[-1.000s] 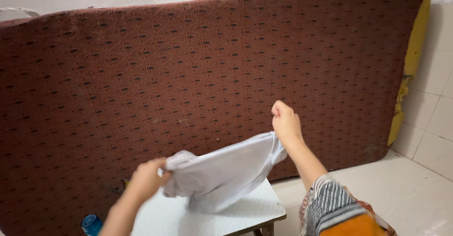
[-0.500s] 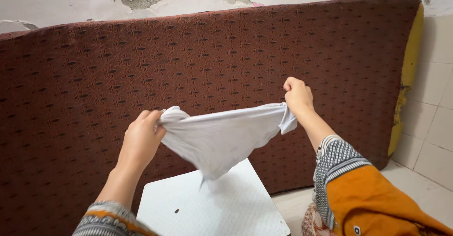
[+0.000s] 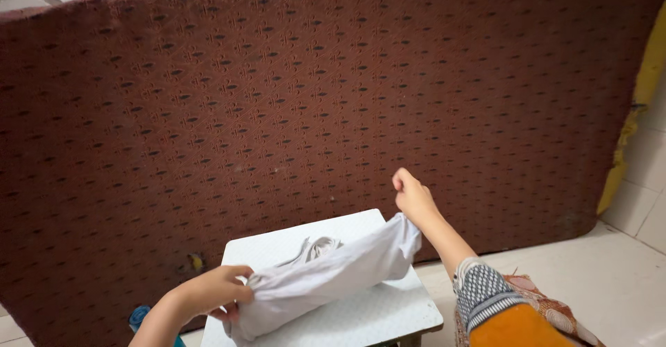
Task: The person wipes the wooden legs and frame of a small stool with a white cloth, then cleans the white textured top surface of the stool. The person uses a cloth to remove dust or residue from the furniture.
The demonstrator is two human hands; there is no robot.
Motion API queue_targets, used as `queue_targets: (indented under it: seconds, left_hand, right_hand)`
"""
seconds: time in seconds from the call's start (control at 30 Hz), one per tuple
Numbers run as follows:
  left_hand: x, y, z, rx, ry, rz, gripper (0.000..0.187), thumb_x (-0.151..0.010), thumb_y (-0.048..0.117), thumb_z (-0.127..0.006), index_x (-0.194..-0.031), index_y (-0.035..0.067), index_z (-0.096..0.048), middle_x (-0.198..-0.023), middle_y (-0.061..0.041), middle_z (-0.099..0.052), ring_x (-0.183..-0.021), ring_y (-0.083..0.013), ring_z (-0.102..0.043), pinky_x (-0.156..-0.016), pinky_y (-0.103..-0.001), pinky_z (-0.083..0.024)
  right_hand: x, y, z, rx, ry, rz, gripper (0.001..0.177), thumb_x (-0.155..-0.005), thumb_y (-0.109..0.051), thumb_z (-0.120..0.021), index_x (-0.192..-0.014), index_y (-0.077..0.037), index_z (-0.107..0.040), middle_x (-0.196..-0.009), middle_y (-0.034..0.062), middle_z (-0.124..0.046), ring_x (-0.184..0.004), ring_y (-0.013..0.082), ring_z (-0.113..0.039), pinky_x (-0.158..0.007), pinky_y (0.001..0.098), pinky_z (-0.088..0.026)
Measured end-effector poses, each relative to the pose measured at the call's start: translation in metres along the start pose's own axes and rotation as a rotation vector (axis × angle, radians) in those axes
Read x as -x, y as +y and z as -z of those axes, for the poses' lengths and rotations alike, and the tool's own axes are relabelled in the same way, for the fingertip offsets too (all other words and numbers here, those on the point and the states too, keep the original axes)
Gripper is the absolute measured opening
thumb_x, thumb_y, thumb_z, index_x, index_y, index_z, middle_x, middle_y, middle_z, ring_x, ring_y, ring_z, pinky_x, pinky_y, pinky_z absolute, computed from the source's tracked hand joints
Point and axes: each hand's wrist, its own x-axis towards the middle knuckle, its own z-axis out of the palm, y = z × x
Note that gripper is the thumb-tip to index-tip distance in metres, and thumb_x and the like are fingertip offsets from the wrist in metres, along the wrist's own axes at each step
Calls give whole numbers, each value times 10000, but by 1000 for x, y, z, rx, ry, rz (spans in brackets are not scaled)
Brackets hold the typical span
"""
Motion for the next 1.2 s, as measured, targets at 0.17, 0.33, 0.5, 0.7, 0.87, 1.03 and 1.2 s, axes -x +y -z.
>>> queue_targets:
  seconds: [0.17, 0.33, 0.5, 0.7, 0.87, 1.03, 1.2]
  left_hand:
    - [-49, -33, 8, 193, 260, -60, 446, -867, 316, -724, -1243, 78, -694, -723, -76, -639, -613, -166, -599, -585, -311, -500]
    - [-103, -78, 10, 136, 519, -109, 507, -873, 453, -716, -1179, 49, -730, -771, -123, -688, -664, -218, -640, -638, -369, -518]
    - [-116, -86, -10, -379, 787, 57, 731, -855, 652, -734, -1286, 71, -631, -1138, -232, -636, -962, -389, -663, -842, -455, -548]
    - [-80, -46, -39, -162, 398, 98, 700, -769, 468, -795, -1280, 14, -645, -1131, -202, -771, -970, -319, -805, -835, -398, -634]
    - [-45, -33, -6, 674, 299, -69, 435, -776, 261, -700, -1136, 18, -685, -980, -169, -741, -847, -305, -715, -708, -470, -590]
    - [18, 19, 64, 804, 407, -82, 322, -845, 215, -626, -1098, 23, -680, -972, -131, -704, -847, -278, -670, -706, -451, -562]
    - [83, 94, 97, 621, 460, -235, 357, -825, 243, -687, -1078, -8, -718, -981, -145, -711, -838, -265, -664, -683, -438, -545]
  right_hand:
    - [-39, -38, -4, -50, -158, 125, 264, -841, 33, -499, -1052, -126, -498, -713, 78, -760, -657, 128, -696, -629, 311, -522]
    - [-65, -67, 0, -77, -218, -32, 335, -903, 30, -398, -1172, -136, -508, -822, 90, -764, -548, 188, -554, -438, 342, -463]
    - [-48, -63, -25, -41, -385, -63, 566, -814, 111, -393, -1292, -173, -503, -915, 76, -789, -534, 183, -603, -454, 344, -527]
    - [-1, -60, -65, -241, -675, -218, 861, -797, 124, -368, -1539, -310, -308, -1189, 158, -691, -652, 228, -703, -547, 382, -648]
    - [20, -68, -67, -205, -732, -200, 991, -792, 119, -411, -1611, -402, -209, -1273, 155, -629, -706, 170, -641, -586, 411, -681]
    - [36, -97, -39, -46, -745, -227, 1073, -752, 127, -422, -1611, -437, -113, -1280, 51, -639, -716, 153, -582, -610, 391, -702]
    - [49, -133, -2, -94, -724, -179, 1101, -727, 116, -443, -1615, -428, -86, -1245, 60, -664, -702, 155, -521, -619, 376, -706]
